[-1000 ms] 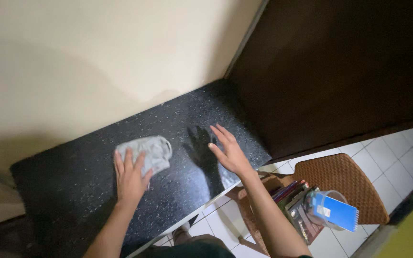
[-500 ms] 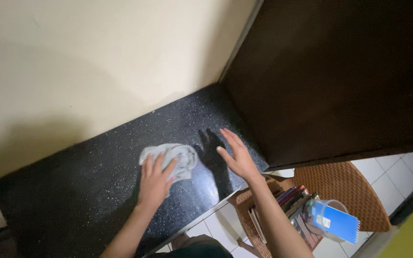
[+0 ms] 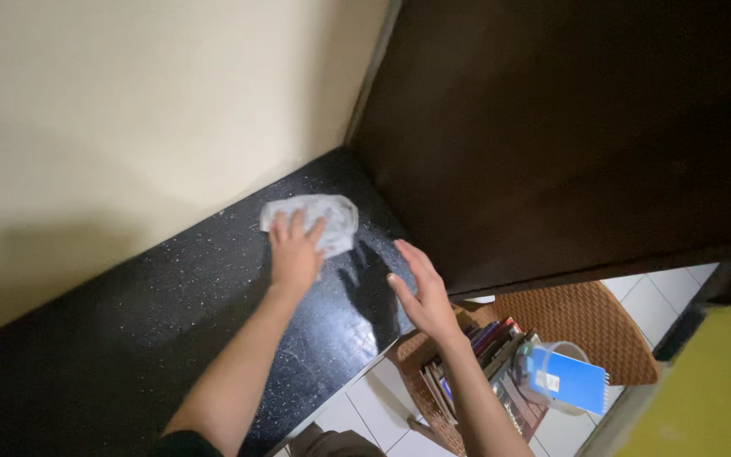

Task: The person moves a plastic container with pens and a blue notebook from a black countertop to a brown chair, then wipes the countertop with a cloth. They return the container and notebook to the countertop and place two small boxes on the surface.

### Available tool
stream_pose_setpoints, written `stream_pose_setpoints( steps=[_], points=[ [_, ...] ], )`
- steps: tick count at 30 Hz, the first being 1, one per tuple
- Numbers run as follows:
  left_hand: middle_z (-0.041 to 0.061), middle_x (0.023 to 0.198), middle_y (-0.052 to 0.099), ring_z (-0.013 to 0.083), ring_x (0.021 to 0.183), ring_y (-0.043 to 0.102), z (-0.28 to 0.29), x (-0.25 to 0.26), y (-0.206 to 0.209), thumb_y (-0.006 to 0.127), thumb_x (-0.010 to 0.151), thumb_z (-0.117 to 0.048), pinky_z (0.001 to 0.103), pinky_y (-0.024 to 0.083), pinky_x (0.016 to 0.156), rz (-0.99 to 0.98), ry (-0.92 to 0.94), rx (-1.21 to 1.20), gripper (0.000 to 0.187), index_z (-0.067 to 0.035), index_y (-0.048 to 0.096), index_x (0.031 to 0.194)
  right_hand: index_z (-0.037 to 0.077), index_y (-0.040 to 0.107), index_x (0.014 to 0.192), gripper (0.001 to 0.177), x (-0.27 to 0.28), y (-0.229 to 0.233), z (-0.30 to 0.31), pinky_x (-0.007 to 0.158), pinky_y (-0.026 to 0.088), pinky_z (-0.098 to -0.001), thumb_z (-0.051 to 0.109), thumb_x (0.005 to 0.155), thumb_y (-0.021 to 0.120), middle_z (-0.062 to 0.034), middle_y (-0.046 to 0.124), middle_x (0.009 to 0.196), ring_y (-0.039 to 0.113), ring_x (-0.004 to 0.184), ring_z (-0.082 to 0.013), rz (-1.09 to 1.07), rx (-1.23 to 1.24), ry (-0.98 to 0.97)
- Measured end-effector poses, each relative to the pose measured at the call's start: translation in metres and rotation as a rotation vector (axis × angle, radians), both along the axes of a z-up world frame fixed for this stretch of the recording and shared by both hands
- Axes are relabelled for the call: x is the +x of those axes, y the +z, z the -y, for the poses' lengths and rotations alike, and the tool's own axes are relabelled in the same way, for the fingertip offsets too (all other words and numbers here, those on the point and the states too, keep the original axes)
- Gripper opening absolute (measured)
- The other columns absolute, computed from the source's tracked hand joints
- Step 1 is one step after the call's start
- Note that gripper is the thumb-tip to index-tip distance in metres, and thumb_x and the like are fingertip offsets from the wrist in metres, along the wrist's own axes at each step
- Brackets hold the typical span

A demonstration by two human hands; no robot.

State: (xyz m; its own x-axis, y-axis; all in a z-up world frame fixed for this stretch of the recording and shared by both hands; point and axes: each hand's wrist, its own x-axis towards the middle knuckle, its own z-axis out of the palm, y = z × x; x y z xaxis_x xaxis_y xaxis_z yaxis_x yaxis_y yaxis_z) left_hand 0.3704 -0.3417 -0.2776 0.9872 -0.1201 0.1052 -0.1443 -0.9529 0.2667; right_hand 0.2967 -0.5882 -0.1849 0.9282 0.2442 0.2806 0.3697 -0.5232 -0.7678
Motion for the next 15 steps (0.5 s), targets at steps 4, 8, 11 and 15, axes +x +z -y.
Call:
stream_pose_setpoints(
  steps=[4,8,11,15],
  points=[
    [0.018,0.158,0.034,0.0467,0.149,0.019,0.039,-0.042,-0.003,0.075,0.087,-0.037,0.059,0.018,0.123,-0.128,-0.248,0.070,0.066,-0.029,0.051,0.148,0.002,0.054,0.145,0.051,0.001,0.002,0.008,0.117,0.040,-0.0404,0.015,0.097,0.066,-0.0205,0.055,0.149,0.054,0.140,-0.0348,0.000,0.001,-0.069],
    [0.015,0.157,0.034,0.0436,0.150,0.019,0.020,-0.120,0.004,0.075,0.084,-0.037,0.059,0.017,0.123,-0.184,-0.324,-0.007,0.071,-0.028,0.049,0.149,0.004,0.055,0.144,0.050,0.008,0.004,0.006,0.116,0.041,-0.0407,0.015,0.097,0.066,-0.0204,0.055,0.149,0.054,0.139,-0.0351,0.013,0.014,-0.055],
    [0.015,0.161,0.033,0.0443,0.145,0.022,-0.015,-0.126,0.011,0.074,0.082,-0.042,0.061,0.017,0.121,-0.199,-0.197,0.030,0.079,-0.032,0.046,0.156,0.004,0.054,0.145,0.050,0.013,0.005,0.004,0.116,0.040,-0.0413,0.016,0.098,0.066,-0.0202,0.055,0.149,0.053,0.140,-0.0354,0.002,-0.002,-0.027],
    [0.017,0.156,0.037,0.0476,0.145,0.026,-0.038,-0.067,0.010,0.072,0.087,-0.041,0.060,0.021,0.122,-0.127,0.070,0.075,0.068,-0.029,0.048,0.149,0.006,0.054,0.145,0.050,0.011,0.005,0.001,0.116,0.041,-0.0412,0.018,0.098,0.066,-0.0191,0.055,0.149,0.053,0.140,-0.0350,-0.036,-0.019,-0.010]
  ],
)
